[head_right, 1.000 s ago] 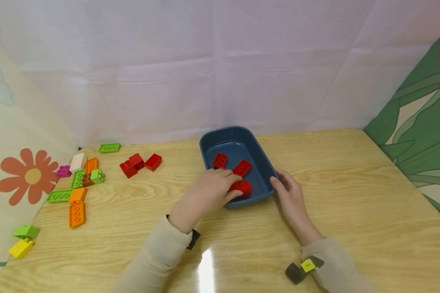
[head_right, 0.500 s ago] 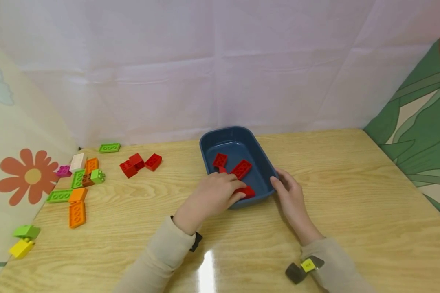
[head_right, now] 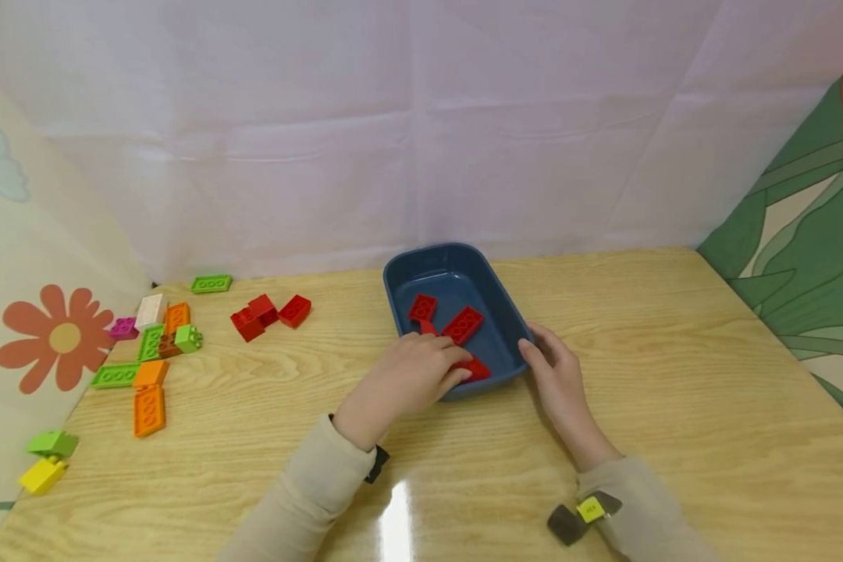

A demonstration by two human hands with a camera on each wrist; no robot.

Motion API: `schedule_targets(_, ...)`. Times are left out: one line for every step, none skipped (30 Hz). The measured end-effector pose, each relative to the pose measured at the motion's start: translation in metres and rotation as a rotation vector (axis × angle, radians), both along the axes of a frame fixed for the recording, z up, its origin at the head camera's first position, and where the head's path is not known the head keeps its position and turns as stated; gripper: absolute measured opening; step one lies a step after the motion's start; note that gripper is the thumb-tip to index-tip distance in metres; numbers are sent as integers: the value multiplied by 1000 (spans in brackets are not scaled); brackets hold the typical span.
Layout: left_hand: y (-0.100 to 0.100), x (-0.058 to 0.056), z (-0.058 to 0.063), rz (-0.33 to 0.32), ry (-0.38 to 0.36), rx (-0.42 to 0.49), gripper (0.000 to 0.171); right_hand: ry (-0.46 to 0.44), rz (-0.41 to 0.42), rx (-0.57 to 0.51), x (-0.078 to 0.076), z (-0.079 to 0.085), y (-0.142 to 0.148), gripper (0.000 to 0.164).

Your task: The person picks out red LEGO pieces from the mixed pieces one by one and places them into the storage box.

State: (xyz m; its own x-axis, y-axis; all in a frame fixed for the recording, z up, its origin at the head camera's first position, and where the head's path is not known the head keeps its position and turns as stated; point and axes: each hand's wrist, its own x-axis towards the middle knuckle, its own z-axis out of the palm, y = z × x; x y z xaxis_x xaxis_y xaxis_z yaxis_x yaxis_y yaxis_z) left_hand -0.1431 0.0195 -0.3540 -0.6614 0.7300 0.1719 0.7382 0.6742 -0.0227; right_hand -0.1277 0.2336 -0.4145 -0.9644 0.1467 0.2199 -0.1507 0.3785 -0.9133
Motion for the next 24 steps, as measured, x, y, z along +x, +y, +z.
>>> schedule_targets(0, 0, 0, 2, 0, 1, 33, -1, -1, 2, 0, 0, 0, 48)
schedule_targets(0, 0, 0, 4, -1, 2, 33, -2, -4, 4, 0, 0, 0, 48)
schedule_targets(0, 0, 0, 7, -4, 1, 33, -4, -5, 6, 0, 0, 0, 49)
schedule_targets(0, 0, 0, 8, -7, 0, 33, -6, -6, 6, 0, 0, 0, 49)
schedule_targets(0, 0, 0, 9, -10, -1, 32, -8, -4, 4, 0, 0, 0, 49)
schedule_targets(0, 0, 0, 11, -15, -1, 33, -10, -2, 3, 0, 0, 0, 50)
schedule_targets(0, 0, 0, 12, -14, -3, 33, -12, -1, -1, 0, 0, 0, 50)
schedule_targets(0, 0, 0, 12, -12, -3, 32, -13, -1, -1, 0, 0, 0, 50)
schedule_targets(0, 0, 0, 11, -10, -4, 32, -15, 1, -3, 1, 0, 0, 50)
schedule_targets(0, 0, 0, 10, -4, -4, 32, -16, 2, -4, 1, 1, 0, 50)
schedule_targets(0, -1, 0, 8, 2, -3, 32, -17, 3, -4, 1, 1, 0, 50)
schedule_targets(0, -1, 0, 5, 9, -3, 31, -18, 2, -1, 1, 1, 0, 50)
schedule_targets(0, -1, 1, 2, 15, -3, 31, -19, 2, 0, 1, 1, 0, 50)
schedule_targets(0, -1, 1, -1, 21, -2, 30, -20, 1, 3, 1, 1, 0, 50)
schedule_targets(-1, -1, 2, -3, 23, 1, 29, -21, 0, 5, 1, 1, -1, 50)
schedule_targets(-1, -2, 3, -6, 22, 7, 29, -23, -1, 9, 0, 1, 0, 50)
schedule_targets(-2, -2, 4, -7, 20, 15, 28, -23, -3, 11, 0, 0, 0, 50)
schedule_targets(-3, -2, 4, -7, 19, 21, 27, -24, -3, 13, 0, 0, 0, 50)
schedule_targets(-4, -3, 5, -6, 15, 32, 27, -24, -5, 15, 0, 0, 0, 50)
schedule_targets(-5, -4, 6, -3, 12, 44, 26, -24, -5, 17, 0, 0, 0, 50)
schedule_targets(-6, -5, 7, 1, 6, 57, 26, -23, -6, 20, 0, 0, 0, 50)
schedule_targets(-7, -6, 7, 3, 2, 70, 25, -23, -7, 22, 0, 0, 0, 50)
schedule_targets(-8, -7, 8, 8, 4, 78, 24, -22, -7, 24, 0, 0, 0, 50)
schedule_targets(-10, -9, 8, 12, 5, 87, 24, -21, -8, 27, 0, 0, 0, 50)
